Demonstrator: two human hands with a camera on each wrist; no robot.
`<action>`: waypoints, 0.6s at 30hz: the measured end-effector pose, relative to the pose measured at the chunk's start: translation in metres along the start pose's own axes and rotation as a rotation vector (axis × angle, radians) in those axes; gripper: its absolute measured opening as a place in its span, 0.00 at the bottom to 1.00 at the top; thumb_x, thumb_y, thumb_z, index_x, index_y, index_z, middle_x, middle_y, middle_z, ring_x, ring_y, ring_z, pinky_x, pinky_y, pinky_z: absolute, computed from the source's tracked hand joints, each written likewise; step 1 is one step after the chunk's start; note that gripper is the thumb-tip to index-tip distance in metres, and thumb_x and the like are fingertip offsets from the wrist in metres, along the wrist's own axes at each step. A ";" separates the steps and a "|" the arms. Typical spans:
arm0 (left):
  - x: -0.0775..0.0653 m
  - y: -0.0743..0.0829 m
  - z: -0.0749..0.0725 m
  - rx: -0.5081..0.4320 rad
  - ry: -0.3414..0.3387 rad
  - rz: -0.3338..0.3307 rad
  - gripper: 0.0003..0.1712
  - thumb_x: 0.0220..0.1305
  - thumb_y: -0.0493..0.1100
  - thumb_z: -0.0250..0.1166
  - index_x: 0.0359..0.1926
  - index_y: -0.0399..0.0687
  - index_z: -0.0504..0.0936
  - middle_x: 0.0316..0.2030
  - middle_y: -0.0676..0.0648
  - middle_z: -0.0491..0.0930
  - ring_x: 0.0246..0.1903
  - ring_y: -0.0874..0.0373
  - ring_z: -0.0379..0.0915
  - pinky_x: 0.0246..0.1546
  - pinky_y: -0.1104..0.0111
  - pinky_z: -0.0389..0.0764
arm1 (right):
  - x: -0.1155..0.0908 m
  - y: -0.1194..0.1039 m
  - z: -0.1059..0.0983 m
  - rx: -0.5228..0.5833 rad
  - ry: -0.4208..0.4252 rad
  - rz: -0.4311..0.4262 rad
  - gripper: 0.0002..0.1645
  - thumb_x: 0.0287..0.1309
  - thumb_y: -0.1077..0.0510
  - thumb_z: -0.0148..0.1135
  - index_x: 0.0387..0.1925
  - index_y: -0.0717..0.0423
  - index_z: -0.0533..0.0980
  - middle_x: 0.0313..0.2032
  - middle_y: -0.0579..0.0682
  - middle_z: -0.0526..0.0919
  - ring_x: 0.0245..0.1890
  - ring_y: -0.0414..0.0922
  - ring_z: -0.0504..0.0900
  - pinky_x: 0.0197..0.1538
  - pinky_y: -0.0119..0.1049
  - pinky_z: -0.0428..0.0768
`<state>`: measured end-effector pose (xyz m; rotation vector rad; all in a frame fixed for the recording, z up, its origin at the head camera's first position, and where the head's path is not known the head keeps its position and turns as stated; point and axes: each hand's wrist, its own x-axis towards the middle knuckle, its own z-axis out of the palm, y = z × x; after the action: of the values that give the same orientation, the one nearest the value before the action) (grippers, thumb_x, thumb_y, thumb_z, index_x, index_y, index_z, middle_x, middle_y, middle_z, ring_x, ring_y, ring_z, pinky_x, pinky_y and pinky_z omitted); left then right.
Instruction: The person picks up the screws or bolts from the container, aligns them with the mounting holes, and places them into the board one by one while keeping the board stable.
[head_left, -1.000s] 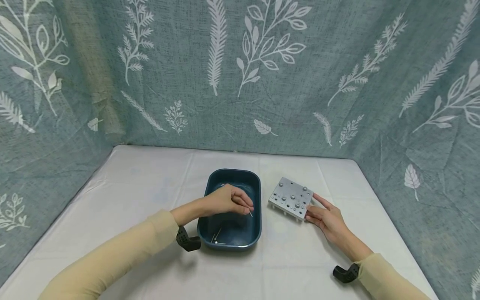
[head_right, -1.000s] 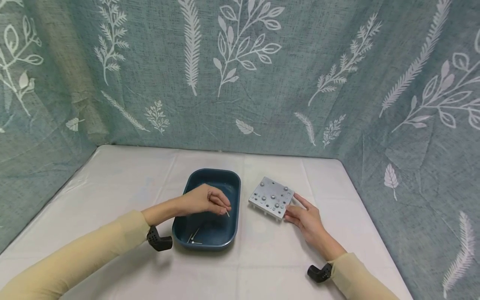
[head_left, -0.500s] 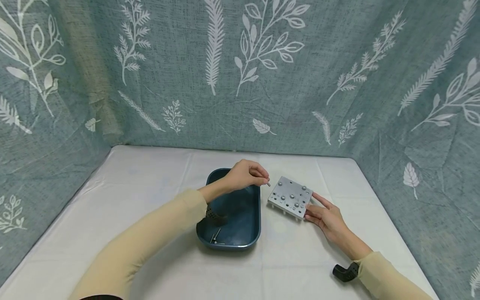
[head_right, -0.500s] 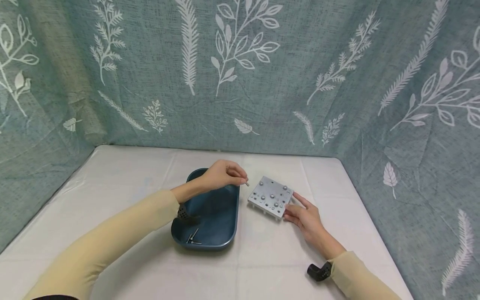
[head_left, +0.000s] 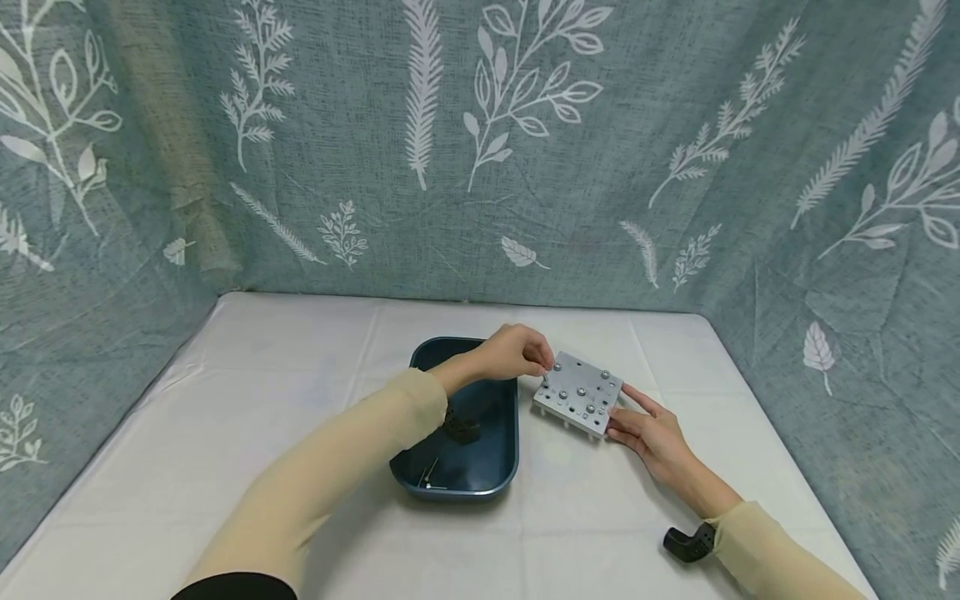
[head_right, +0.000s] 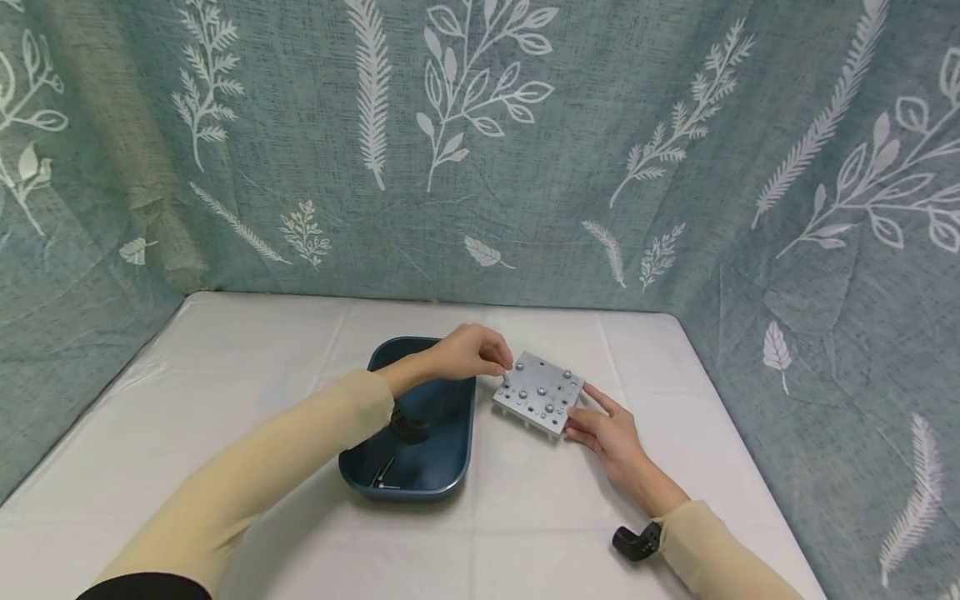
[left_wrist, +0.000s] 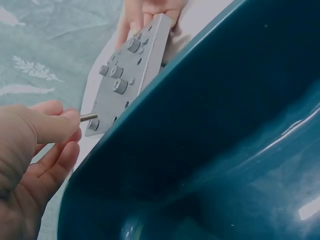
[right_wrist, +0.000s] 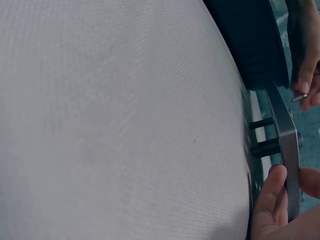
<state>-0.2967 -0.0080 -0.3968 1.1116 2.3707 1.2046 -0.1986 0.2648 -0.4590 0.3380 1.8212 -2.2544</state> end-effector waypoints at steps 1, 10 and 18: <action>0.001 0.001 0.000 0.015 -0.004 0.009 0.06 0.63 0.29 0.66 0.42 0.35 0.84 0.39 0.43 0.85 0.38 0.59 0.81 0.41 0.71 0.79 | 0.000 0.000 0.000 0.000 0.001 -0.001 0.44 0.64 0.70 0.59 0.77 0.54 0.52 0.49 0.55 0.81 0.40 0.45 0.84 0.46 0.37 0.82; 0.009 -0.001 0.006 0.120 -0.067 0.040 0.07 0.64 0.28 0.65 0.42 0.36 0.84 0.38 0.45 0.84 0.40 0.58 0.81 0.43 0.73 0.79 | -0.001 0.000 0.001 -0.002 0.000 -0.002 0.44 0.65 0.69 0.59 0.77 0.54 0.52 0.51 0.56 0.80 0.41 0.44 0.84 0.46 0.37 0.82; 0.011 -0.002 0.008 0.121 -0.107 0.024 0.07 0.65 0.29 0.64 0.41 0.41 0.85 0.37 0.49 0.84 0.40 0.61 0.80 0.44 0.73 0.78 | -0.002 0.000 0.000 0.003 0.002 -0.001 0.44 0.64 0.69 0.60 0.76 0.54 0.52 0.49 0.55 0.81 0.40 0.44 0.84 0.45 0.36 0.82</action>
<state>-0.3007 0.0036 -0.4017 1.2125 2.3815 0.9938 -0.1967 0.2648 -0.4582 0.3405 1.8193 -2.2582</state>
